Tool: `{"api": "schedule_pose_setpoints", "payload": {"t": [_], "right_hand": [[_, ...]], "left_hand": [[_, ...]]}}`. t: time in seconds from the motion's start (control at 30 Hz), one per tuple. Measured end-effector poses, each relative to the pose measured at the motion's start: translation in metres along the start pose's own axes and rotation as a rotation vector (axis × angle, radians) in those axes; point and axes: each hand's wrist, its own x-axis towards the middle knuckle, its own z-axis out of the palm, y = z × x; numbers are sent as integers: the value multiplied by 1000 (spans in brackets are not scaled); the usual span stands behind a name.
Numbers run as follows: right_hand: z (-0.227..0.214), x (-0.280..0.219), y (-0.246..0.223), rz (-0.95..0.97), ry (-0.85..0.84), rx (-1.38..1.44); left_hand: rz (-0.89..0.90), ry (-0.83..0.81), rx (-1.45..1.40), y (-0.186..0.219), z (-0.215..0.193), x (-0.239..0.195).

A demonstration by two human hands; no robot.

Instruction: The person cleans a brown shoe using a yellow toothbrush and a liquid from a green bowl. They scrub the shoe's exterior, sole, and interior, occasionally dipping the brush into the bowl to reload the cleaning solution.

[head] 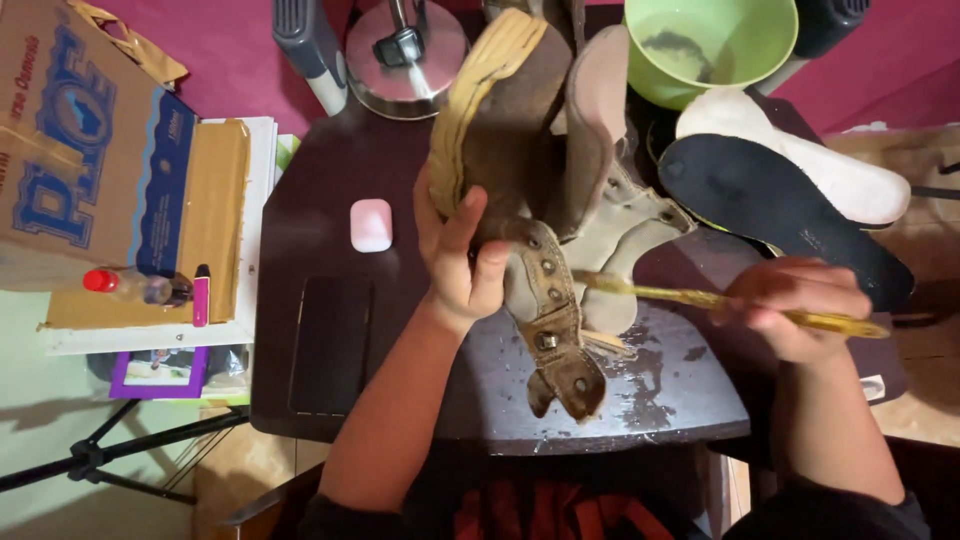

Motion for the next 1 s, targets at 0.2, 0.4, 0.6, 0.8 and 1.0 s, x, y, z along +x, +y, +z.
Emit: {"api": "schedule_pose_setpoints", "payload": {"t": [0.2,0.4,0.6,0.8,1.0], "right_hand": [[4,4,5,13,-32,65],[-6,-5,7,52,-148,11],[-14,-23,22,-67,66,-166],[20,-22,22,-39,-7,-53],[61,18,2,-113,-164,-22]], "left_hand": [[0,4,-28,0,-1,1],[5,16,6,3,1,4],[-30,4,9,4,2,-2],[21,-47,-61,25,-10,24],[313,118,12,14,-28,41]]}}
